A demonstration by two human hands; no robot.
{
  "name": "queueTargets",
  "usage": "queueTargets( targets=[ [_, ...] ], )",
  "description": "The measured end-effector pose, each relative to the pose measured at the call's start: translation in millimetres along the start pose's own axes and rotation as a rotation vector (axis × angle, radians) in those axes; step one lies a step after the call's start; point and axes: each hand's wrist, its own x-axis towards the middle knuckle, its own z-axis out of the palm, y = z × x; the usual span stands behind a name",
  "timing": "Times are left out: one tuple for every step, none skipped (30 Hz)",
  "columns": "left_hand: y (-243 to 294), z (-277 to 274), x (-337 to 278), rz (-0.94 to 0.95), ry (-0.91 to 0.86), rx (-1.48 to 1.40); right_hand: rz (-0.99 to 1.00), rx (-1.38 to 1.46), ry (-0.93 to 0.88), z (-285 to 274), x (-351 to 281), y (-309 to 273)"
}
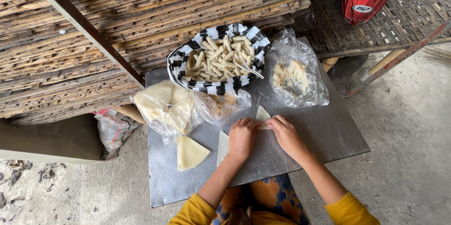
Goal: The person prepares food by placing a filling onto triangular pastry sheets using a small spoon and then folding the sheets to seal the filling inside.
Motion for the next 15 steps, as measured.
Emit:
queueTargets(
  targets=[
    [0.9,-2.4,0.1,0.015,0.015,-0.012,-0.040,-0.011,0.019,-1.0,0.0,-1.2],
    [2.8,-5.0,-1.0,0.029,0.030,-0.025,-0.056,-0.026,0.036,-1.0,1.0,-2.5],
    [5.1,-7.0,-2.9,0.041,0.039,-0.039,-0.068,-0.040,0.052,0.5,-0.9,-4.4],
    [5.9,-8.2,-1.3,0.042,0.038,-0.008,-0.079,-0.054,0.067,2.4,-2.4,-5.1],
    [7.4,-8.2,0.8,0.041,0.035,0.020,-0.068,-0.060,0.073,3.9,-2.9,-3.6],
    [9.8,-8.5,1.4,0.041,0.032,0.048,-0.057,-0.067,0.080,6.1,-1.8,-0.5],
    [12.0,-10.2,1.1,0.017,0.033,0.058,-0.050,-0.072,0.089,9.1,-0.1,2.8],
    [14.8,-12.4,0.0,-0.007,0.034,0.068,-0.003,-0.051,0.069,9.8,-1.1,6.2],
    [16.5,-14.9,1.8,-0.031,0.041,0.081,0.038,-0.030,0.051,8.6,0.3,10.9],
    [17.0,-17.2,5.2,-0.093,0.022,0.033,0.079,-0.008,0.033,8.3,1.7,14.7],
    [17.3,-19.0,5.5,-0.161,-0.003,-0.015,0.218,0.061,-0.012,9.4,2.0,17.8],
    [17.1,-20.2,5.9,-0.229,-0.029,-0.063,0.356,0.131,-0.057,9.7,5.4,22.0],
    [16.9,-19.6,8.7,-0.257,-0.041,-0.080,0.491,0.197,-0.100,9.0,9.1,25.3],
    [16.6,-18.0,11.2,-0.285,-0.053,-0.097,0.449,0.180,-0.084,9.4,10.2,26.5],
    [16.3,-16.0,10.1,-0.314,-0.069,-0.115,0.409,0.164,-0.069,10.2,9.3,26.6]
  ],
)
